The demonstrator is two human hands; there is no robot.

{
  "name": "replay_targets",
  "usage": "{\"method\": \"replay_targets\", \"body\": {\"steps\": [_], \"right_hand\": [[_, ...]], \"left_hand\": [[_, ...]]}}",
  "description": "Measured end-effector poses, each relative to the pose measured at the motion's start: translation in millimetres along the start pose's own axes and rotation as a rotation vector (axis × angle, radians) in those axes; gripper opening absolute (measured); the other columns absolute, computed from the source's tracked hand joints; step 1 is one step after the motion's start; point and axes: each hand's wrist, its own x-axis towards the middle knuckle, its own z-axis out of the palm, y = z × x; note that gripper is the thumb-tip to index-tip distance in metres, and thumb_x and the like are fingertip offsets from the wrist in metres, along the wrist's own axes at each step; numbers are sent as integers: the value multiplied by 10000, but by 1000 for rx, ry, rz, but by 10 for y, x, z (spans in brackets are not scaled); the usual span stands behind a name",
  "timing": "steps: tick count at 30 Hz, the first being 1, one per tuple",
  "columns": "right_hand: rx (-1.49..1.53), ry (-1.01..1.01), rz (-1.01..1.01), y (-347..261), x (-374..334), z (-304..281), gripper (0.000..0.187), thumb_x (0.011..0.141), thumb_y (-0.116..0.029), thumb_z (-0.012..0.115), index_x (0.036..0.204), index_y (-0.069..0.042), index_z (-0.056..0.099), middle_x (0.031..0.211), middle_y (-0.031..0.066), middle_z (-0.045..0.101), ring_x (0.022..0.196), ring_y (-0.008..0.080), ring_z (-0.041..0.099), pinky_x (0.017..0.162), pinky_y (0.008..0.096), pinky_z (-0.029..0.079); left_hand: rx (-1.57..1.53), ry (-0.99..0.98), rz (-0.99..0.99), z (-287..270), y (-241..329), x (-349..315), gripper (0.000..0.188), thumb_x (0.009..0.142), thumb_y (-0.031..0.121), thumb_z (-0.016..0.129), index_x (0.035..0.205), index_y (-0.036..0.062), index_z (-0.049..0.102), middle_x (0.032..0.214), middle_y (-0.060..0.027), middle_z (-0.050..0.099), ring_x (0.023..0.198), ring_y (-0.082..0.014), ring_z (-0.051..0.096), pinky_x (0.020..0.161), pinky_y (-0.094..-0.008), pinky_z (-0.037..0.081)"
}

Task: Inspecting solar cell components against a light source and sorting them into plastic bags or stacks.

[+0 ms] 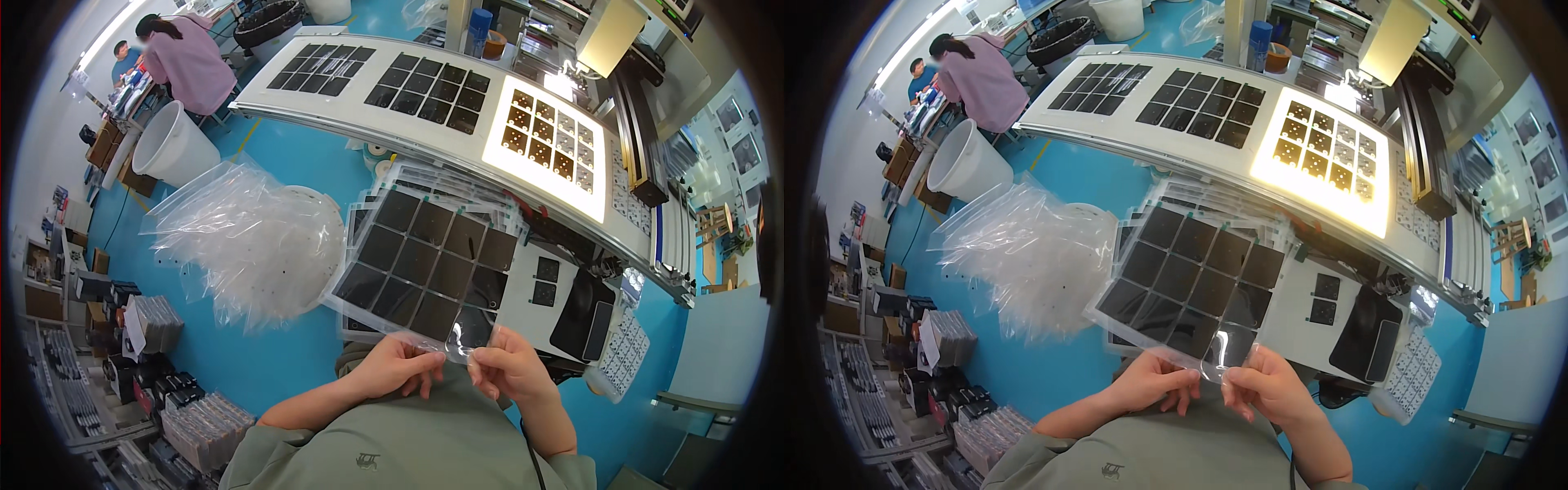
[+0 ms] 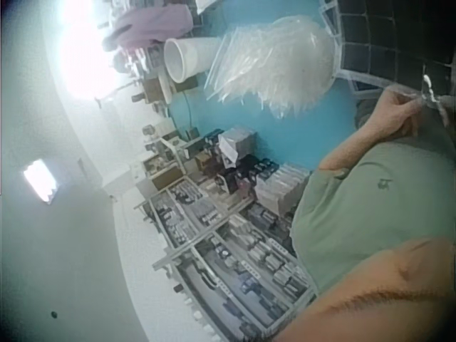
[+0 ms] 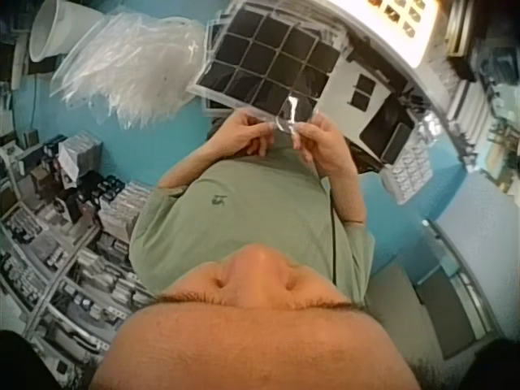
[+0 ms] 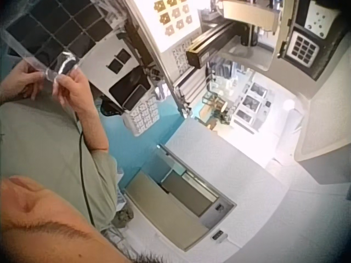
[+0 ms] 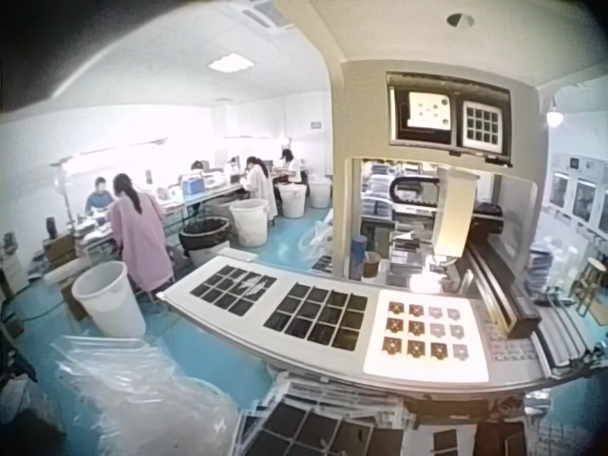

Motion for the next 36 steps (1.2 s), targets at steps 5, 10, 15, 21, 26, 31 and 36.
{"method": "replay_targets", "body": {"steps": [5, 10, 15, 21, 26, 31, 36], "right_hand": [[101, 2, -50, -70, 10, 110, 98, 1010, -55, 574, 1013, 32, 530, 774, 184, 682, 452, 195, 574, 395, 297, 457], [114, -38, -82, -170, -5, 177, 154, 1008, -69, 586, 1102, 31, 517, 758, 173, 668, 467, 217, 595, 409, 314, 472], [50, -38, -5, -136, 20, 176, 173, 1001, -49, 564, 1143, 39, 518, 734, 163, 645, 505, 257, 622, 430, 331, 486], [41, -78, -59, -149, -65, 267, 261, 989, -26, 536, 1230, 70, 503, 685, 147, 590, 489, 245, 591, 430, 329, 475], [13, -170, -298, -276, -317, 369, 456, 966, -9, 545, 1387, 104, 413, 669, 146, 562, 476, 236, 561, 409, 346, 467], [117, -189, -389, -228, -357, 305, 499, 942, 6, 567, 1405, 118, 417, 654, 144, 546, 466, 240, 544, 382, 366, 447], [171, -53, -246, -52, -372, 59, 418, 952, -31, 576, 1326, 133, 492, 614, 141, 523, 443, 245, 531, 376, 354, 420]], "left_hand": [[-30, 38, 33, 46, -79, 2, 210, 1064, 211, 657, 1080, 11, 720, 872, -57, 745, 620, -124, 712, 437, -227, 434], [-14, 135, -1, 76, -58, 16, 201, 1071, 180, 629, 1129, 7, 712, 910, -71, 748, 663, -144, 732, 445, -234, 460], [-5, 13, 109, 120, -41, -15, 195, 1077, 169, 600, 1100, 3, 702, 915, -78, 739, 676, -154, 737, 450, -240, 471], [27, 76, -29, 149, -50, 81, 254, 1083, 240, 601, 1059, 5, 693, 877, -84, 729, 664, -161, 732, 456, -250, 459], [-92, 208, -215, 170, -49, 102, 357, 1047, 303, 613, 975, -24, 738, 773, -148, 730, 590, -199, 684, 471, -277, 440], [-348, -154, -232, 14, -83, 159, 369, 1064, 290, 567, 1171, -37, 700, 994, -191, 755, 789, -269, 747, 611, -329, 522], [-381, -193, 40, 20, -104, 86, 369, 1075, 186, 585, 1399, 12, 552, 1310, -219, 686, 1155, -322, 712, 964, -418, 567]]}}
